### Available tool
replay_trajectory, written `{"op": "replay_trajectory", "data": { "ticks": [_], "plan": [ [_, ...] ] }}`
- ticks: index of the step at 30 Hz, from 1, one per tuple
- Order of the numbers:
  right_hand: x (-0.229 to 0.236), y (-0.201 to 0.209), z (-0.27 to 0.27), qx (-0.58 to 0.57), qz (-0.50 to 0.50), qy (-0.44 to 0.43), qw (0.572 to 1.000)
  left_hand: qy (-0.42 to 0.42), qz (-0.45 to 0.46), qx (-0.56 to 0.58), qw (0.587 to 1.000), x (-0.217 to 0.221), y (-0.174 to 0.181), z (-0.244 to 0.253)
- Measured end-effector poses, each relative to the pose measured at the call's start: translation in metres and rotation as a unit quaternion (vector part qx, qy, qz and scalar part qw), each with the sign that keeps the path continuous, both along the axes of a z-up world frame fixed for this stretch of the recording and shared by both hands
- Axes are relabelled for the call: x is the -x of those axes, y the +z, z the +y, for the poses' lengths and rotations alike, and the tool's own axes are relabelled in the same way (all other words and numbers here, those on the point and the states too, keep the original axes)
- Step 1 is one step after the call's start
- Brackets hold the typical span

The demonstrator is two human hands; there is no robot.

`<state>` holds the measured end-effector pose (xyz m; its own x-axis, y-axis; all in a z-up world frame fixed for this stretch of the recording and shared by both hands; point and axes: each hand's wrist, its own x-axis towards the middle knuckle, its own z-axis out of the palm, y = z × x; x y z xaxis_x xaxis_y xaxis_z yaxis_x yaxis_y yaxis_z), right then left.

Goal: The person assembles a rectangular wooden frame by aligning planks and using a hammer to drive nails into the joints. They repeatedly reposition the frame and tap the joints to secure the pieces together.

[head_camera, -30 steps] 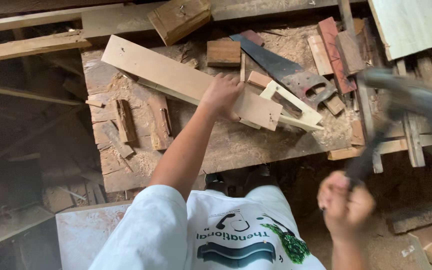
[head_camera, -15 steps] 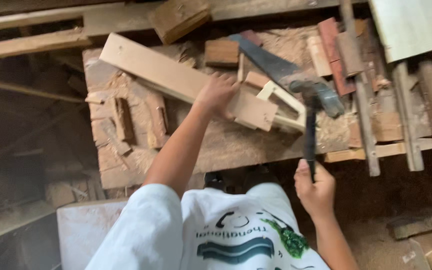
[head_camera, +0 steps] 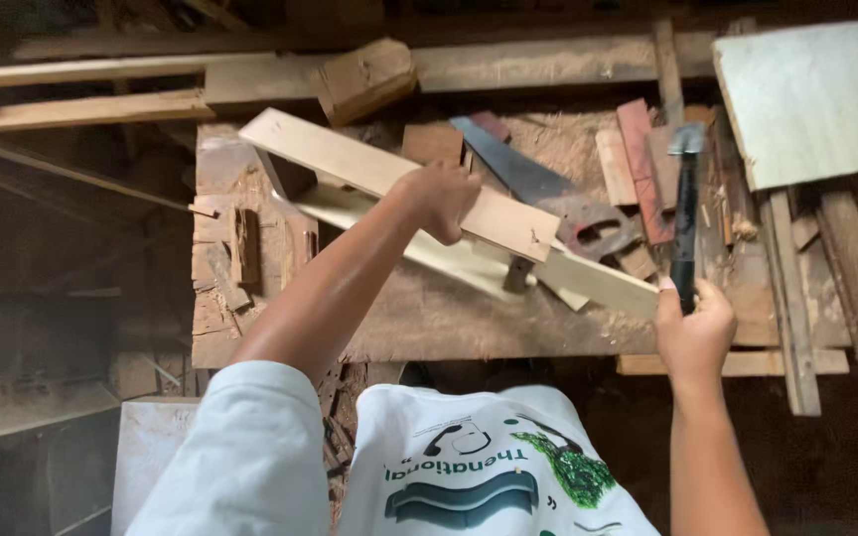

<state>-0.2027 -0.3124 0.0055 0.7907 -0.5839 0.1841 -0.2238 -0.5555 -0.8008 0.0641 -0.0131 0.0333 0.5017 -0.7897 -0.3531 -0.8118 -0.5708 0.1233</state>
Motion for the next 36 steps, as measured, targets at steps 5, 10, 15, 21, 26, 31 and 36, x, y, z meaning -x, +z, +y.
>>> {"op": "replay_trajectory", "data": {
  "ticks": [5, 10, 15, 21, 26, 31, 36],
  "plan": [
    [-0.050, -0.003, -0.068, 0.136, 0.102, 0.036, 0.985, -0.032, -0.021, -0.136, 0.990, 0.005, -0.008, -0.049],
    [-0.100, -0.035, -0.101, 0.136, 0.168, 0.076, 0.973, 0.029, -0.124, -0.093, 0.988, -0.003, -0.049, -0.074],
    [-0.139, -0.087, -0.097, 0.125, 0.183, 0.124, 0.967, 0.156, -0.196, 0.035, 0.967, 0.015, -0.070, -0.059],
    [-0.139, -0.102, -0.082, 0.312, 0.083, 0.175, 0.930, 0.267, -0.194, 0.265, 0.906, 0.109, -0.075, -0.027],
    [-0.066, -0.082, -0.034, 0.158, 0.014, 0.293, 0.943, 0.632, -0.076, 0.384, 0.669, 0.212, -0.106, -0.013],
    [-0.034, -0.072, -0.016, 0.176, 0.097, 0.430, 0.880, 0.805, 0.245, 0.439, 0.315, 0.271, -0.132, -0.049],
    [-0.039, -0.078, -0.020, 0.248, 0.190, 0.471, 0.825, 0.772, 0.322, 0.408, 0.366, 0.250, -0.134, -0.064]
  ]
}}
